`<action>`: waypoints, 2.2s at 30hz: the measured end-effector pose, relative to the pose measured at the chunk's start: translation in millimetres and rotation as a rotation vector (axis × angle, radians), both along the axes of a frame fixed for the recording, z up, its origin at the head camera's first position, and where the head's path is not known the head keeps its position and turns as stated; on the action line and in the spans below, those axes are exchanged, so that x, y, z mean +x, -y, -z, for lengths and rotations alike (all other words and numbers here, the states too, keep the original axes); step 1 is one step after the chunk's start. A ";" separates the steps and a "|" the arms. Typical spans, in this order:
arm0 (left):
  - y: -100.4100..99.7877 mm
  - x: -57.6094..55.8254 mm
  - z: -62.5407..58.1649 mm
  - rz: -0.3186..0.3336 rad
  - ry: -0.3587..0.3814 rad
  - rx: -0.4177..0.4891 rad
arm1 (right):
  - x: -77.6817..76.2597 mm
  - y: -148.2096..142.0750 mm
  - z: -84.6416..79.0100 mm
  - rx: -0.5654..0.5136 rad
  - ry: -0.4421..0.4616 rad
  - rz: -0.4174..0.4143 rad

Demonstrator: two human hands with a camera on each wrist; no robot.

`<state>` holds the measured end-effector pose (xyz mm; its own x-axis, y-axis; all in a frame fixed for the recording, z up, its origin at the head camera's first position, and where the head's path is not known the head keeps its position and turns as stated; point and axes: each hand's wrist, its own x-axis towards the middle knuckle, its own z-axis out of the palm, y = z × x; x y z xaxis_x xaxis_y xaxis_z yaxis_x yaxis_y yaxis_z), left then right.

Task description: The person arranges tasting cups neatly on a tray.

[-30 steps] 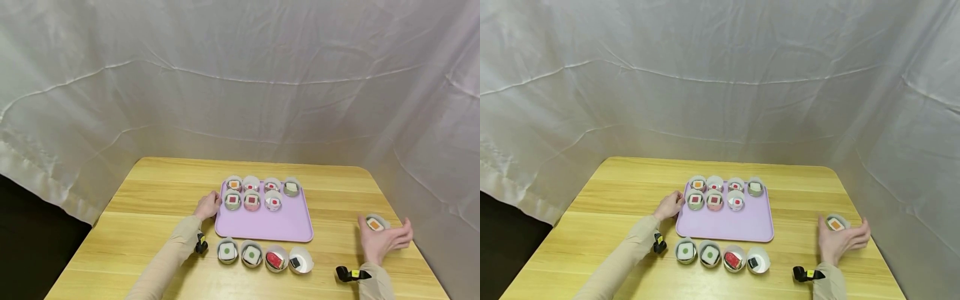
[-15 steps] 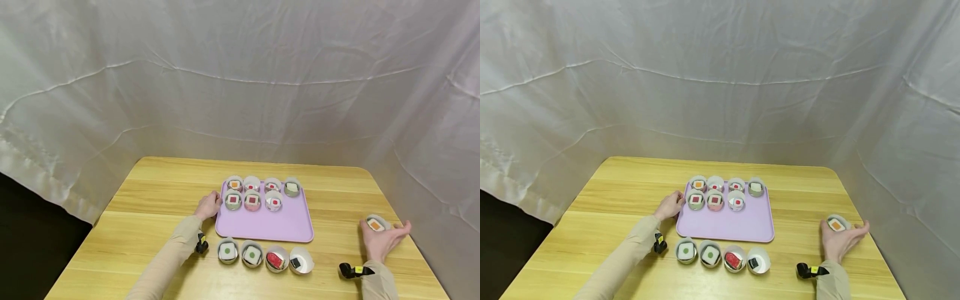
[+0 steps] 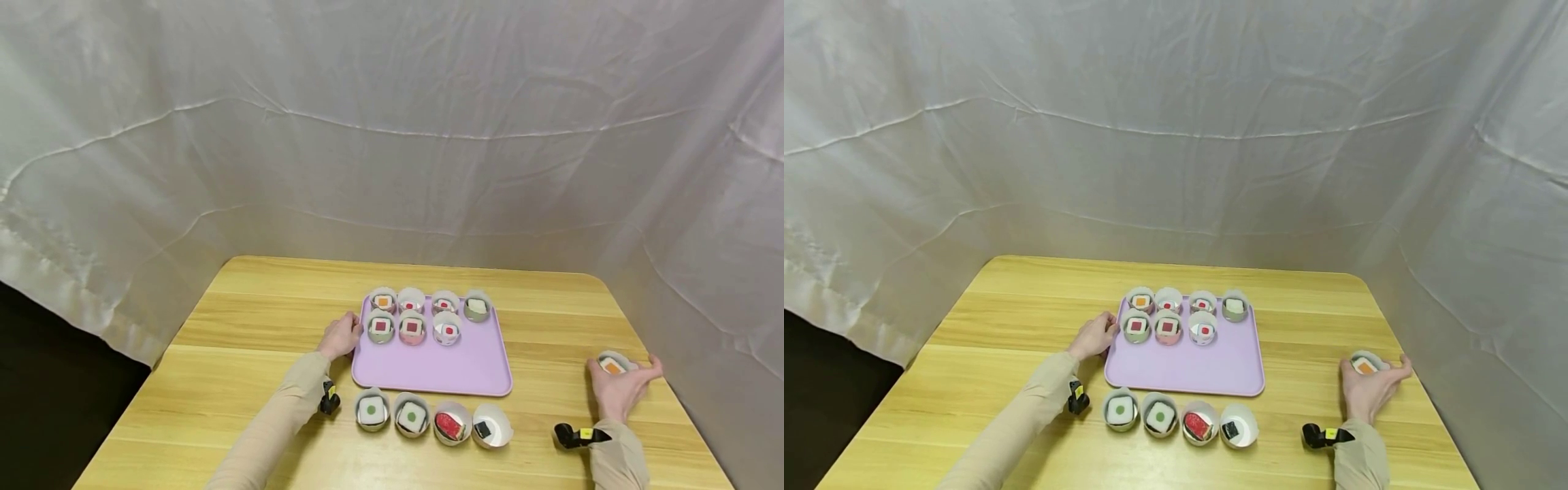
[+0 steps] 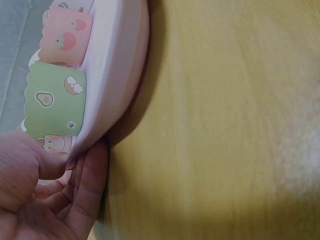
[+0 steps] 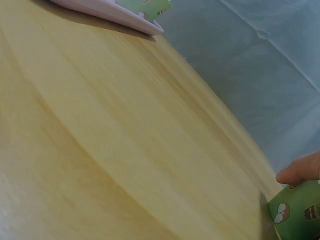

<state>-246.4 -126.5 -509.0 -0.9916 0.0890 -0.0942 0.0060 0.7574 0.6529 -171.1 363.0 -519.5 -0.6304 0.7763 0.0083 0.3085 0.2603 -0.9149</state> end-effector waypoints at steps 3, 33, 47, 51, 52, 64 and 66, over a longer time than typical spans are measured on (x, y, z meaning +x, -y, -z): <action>-0.1 0.0 0.0 -0.002 -0.002 -0.002 | 0.6 -0.2 1.4 -0.009 0.001 -0.003; -0.8 0.8 -1.1 -0.013 0.022 0.007 | 3.3 0.5 0.3 -0.068 0.047 -0.084; -0.9 0.0 -0.5 -0.011 0.017 0.007 | -0.5 14.0 2.3 0.009 0.015 -0.161; -1.1 -0.7 -0.6 -0.013 0.030 0.013 | -2.5 20.7 -0.6 0.022 0.014 -0.197; -1.2 -0.9 -0.4 -0.014 0.032 0.015 | -3.3 22.5 -1.7 0.025 0.016 -0.206; -0.5 0.2 -1.1 -0.011 0.027 0.013 | -14.4 45.4 -12.0 0.038 -0.004 -0.326; -0.4 0.3 -1.4 -0.010 0.027 0.012 | -16.9 48.4 -13.1 0.034 -0.002 -0.347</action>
<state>-246.1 -126.1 -507.6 -0.9896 0.0799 -0.1196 -0.0194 0.7497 0.6615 -188.0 314.6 -506.4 -0.8566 0.5149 0.0320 0.1943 0.3794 -0.9046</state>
